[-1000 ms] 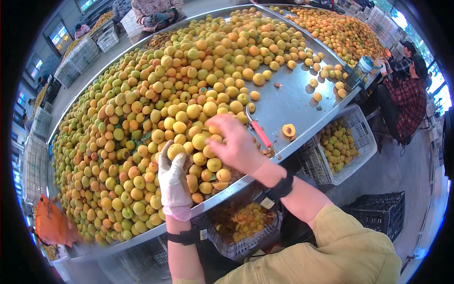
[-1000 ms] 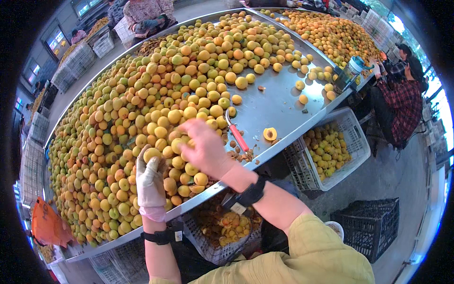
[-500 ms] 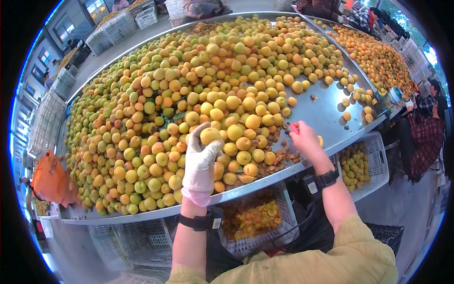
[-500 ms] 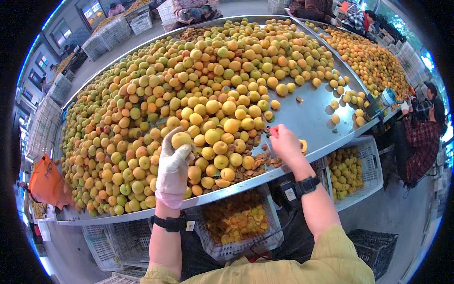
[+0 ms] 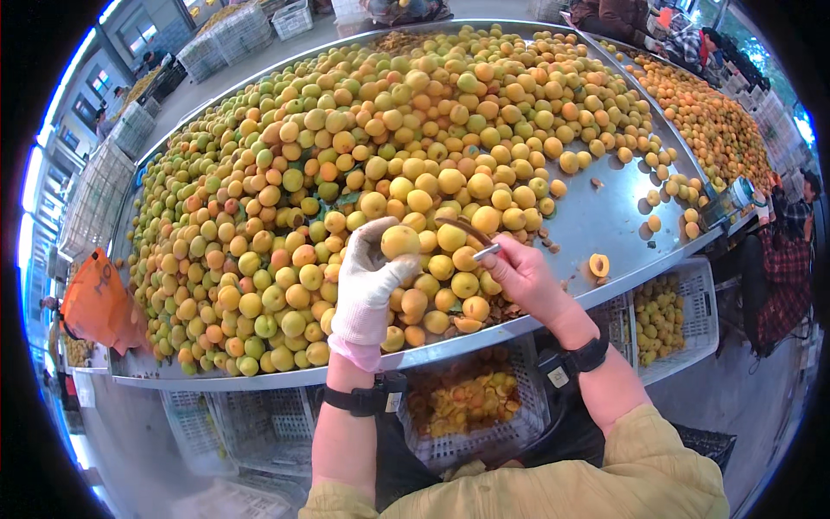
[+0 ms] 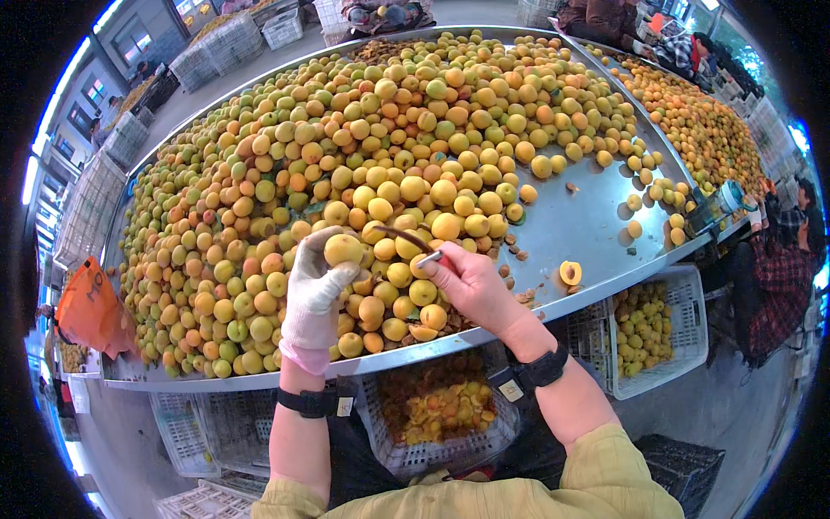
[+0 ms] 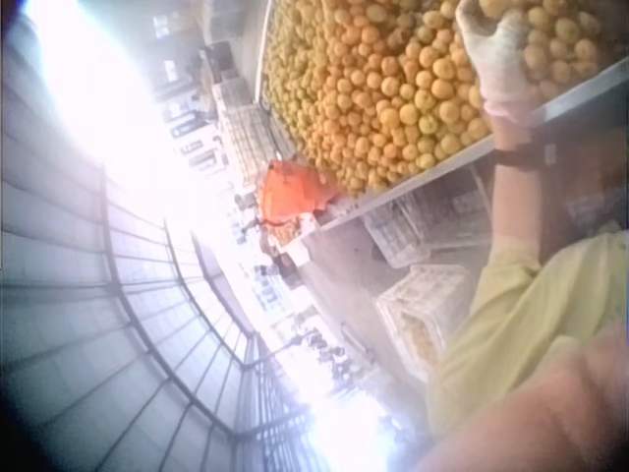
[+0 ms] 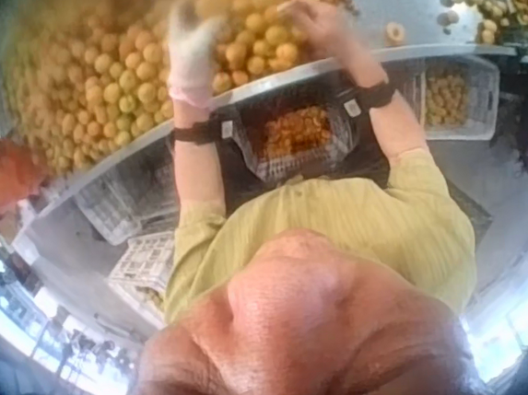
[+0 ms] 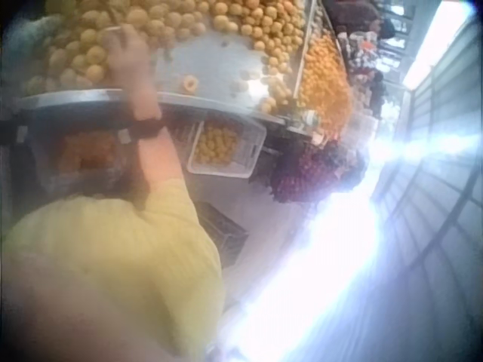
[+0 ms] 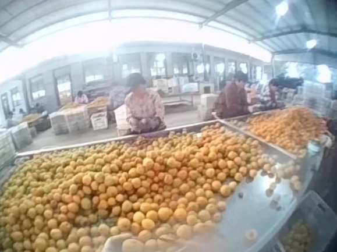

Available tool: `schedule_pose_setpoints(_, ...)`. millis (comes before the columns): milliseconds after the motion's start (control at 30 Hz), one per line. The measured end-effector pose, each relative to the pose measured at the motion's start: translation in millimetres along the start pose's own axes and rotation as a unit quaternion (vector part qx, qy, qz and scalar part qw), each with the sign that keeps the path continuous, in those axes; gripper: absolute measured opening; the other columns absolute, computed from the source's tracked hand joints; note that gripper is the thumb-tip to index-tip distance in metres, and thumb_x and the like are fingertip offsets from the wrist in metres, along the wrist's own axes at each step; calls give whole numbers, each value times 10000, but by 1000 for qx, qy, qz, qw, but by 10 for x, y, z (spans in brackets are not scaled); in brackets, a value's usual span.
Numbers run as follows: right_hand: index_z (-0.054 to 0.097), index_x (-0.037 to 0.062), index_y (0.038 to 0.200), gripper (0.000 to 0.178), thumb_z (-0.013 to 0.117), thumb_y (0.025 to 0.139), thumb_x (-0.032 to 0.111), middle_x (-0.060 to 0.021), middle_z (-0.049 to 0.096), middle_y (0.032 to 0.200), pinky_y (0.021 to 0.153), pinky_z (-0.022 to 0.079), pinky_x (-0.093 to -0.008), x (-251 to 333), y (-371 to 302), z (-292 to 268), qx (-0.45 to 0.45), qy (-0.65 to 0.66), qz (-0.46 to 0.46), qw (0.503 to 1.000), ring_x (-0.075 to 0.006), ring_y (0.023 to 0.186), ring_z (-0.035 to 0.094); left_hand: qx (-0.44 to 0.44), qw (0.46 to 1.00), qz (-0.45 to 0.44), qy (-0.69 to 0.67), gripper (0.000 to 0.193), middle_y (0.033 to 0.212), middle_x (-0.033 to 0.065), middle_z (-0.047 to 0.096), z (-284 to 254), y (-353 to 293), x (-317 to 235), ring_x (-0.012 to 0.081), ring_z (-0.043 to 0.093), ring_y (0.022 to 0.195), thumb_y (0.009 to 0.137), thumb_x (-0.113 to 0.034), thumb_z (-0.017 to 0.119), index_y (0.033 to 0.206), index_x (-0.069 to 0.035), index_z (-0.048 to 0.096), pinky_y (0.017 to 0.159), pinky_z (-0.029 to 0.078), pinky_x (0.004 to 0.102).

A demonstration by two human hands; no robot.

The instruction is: The person picks up an apricot from a pile, cuts it in half with a small knife, and removes the pit before dropping the fruit into a crate. This process is repeated with several more apricots.

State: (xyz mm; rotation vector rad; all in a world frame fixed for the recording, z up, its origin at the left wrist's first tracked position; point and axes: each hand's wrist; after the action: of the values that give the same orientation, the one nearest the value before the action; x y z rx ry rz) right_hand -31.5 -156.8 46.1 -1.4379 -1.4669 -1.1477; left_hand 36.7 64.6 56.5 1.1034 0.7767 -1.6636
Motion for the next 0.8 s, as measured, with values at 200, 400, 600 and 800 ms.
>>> schedule_pose_setpoints(200, 575, 43, 931, 283, 648, 926, 316, -14, 482, 656, 583, 398, -262, 23, 14, 127, 8, -71, -22, 997, -93, 636, 448, -16, 993, 53, 100, 511, 1136, 75, 570, -10, -3, 20, 166, 578, 1033, 764, -9, 723, 1225, -22, 503, 838, 530, 291)
schedule_pose_setpoints(400, 574, 57, 1108, 297, 718, 876, 174, 81, 503, 736, 556, 359, -197, 102, 64, 293, -19, 148, 42, 988, -36, 626, 408, -8, 1000, -3, 6, 463, 1159, 77, 559, -9, -45, 42, 154, 577, 1036, 787, -52, 737, 1194, -24, 519, 815, 518, 262)
schedule_pose_setpoints(600, 528, 68, 1277, 425, 689, 884, 86, 79, 547, 778, 470, 300, -159, 167, 69, 358, 55, 327, 54, 942, 14, 560, 430, 76, 991, -78, -80, 679, 1129, 88, 575, 157, -111, 50, 162, 604, 929, 811, -289, 751, 1342, -2, 439, 753, 507, 252)
schedule_pose_setpoints(800, 531, 43, 1268, 418, 685, 880, 64, 29, 601, 931, 703, 453, -189, 125, 115, 396, 26, 231, -38, 972, -36, 768, 531, 84, 981, -76, -157, 710, 1212, 91, 552, 294, -135, -54, 164, 548, 1086, 829, -285, 738, 1388, -3, 403, 874, 473, 273)
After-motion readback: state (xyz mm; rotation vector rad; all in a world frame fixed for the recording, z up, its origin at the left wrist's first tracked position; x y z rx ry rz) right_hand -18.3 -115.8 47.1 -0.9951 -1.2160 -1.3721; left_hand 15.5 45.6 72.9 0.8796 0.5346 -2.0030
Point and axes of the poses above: each hand's wrist, its own y-axis towards the middle knuckle, its own z-axis out of the palm, x = y × z
